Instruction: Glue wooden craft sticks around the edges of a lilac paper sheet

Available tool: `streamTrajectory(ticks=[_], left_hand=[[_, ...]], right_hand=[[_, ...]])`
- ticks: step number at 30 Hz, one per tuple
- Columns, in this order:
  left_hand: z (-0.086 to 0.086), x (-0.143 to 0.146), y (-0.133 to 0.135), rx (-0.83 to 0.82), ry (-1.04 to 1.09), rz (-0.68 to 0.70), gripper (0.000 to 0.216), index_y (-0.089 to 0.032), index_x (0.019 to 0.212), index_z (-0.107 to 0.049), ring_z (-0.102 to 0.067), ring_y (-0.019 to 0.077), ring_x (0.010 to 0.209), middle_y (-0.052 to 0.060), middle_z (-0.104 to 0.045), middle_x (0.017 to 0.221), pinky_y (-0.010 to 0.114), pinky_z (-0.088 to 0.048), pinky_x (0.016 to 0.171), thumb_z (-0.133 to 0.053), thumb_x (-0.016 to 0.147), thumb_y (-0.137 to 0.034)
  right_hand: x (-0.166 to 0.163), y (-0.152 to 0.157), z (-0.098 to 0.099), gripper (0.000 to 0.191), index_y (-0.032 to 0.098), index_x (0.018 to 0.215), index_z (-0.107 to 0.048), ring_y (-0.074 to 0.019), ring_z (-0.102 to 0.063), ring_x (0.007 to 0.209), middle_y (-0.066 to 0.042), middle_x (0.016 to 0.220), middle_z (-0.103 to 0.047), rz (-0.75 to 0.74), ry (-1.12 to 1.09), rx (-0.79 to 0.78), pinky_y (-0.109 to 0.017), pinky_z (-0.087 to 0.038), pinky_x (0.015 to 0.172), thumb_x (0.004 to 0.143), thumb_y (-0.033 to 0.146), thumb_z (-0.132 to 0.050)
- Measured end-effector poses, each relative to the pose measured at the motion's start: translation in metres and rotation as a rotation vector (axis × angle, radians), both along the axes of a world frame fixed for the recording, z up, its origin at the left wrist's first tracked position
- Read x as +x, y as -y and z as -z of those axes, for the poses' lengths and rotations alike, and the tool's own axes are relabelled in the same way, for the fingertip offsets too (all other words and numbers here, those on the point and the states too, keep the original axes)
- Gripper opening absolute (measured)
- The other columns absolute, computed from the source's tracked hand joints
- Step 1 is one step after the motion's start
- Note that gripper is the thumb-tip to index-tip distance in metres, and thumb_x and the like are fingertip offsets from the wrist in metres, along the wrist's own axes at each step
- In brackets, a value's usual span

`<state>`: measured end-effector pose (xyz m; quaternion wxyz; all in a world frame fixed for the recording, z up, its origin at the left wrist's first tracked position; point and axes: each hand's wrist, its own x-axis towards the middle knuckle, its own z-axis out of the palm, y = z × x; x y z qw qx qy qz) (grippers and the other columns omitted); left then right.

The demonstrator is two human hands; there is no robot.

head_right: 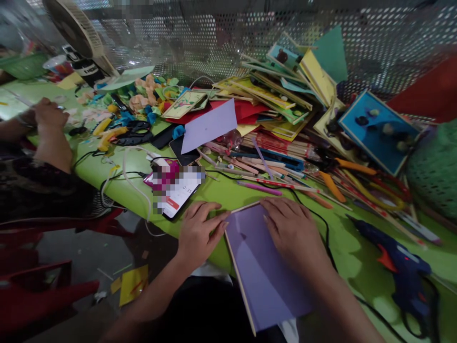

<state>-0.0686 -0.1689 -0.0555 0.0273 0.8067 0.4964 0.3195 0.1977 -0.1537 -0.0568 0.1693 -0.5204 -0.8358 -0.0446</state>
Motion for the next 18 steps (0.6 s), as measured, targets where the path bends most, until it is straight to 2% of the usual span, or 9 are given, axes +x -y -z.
streamTrajectory(ticks=[6, 11, 18], left_hand=[[0.001, 0.0, 0.0, -0.049, 0.015, 0.013, 0.021, -0.027, 0.117, -0.078, -0.061, 0.0267, 0.111, 0.006, -0.074, 0.115, 0.045, -0.051, 0.093, -0.065, 0.101, -0.026], [0.002, 0.0, 0.003, 0.017, 0.093, -0.036, 0.018, -0.023, 0.111, -0.078, -0.063, 0.0261, 0.108, 0.008, -0.074, 0.111, 0.044, -0.051, 0.098, -0.063, 0.102, -0.027], [0.001, 0.0, 0.003, 0.038, 0.165, -0.062, 0.015, -0.021, 0.103, -0.077, -0.063, 0.0239, 0.106, 0.007, -0.074, 0.106, 0.04, -0.052, 0.097, -0.062, 0.101, -0.023]], right_hand=[[0.001, 0.0, 0.0, 0.041, 0.017, 0.135, -0.068, -0.0304, -0.068, 0.12, -0.013, 0.127, -0.077, -0.01, 0.053, 0.041, -0.05, -0.053, 0.098, 0.106, 0.031, -0.043], [-0.001, 0.002, -0.001, 0.042, 0.018, 0.14, -0.066, -0.0305, -0.067, 0.124, -0.013, 0.133, -0.076, -0.02, 0.046, 0.05, -0.05, -0.051, 0.1, 0.106, 0.031, -0.044], [-0.011, 0.004, -0.003, 0.04, 0.023, 0.138, -0.069, -0.0296, -0.068, 0.12, -0.01, 0.133, -0.076, -0.153, 0.06, 0.033, -0.047, -0.049, 0.096, 0.106, 0.032, -0.046]])
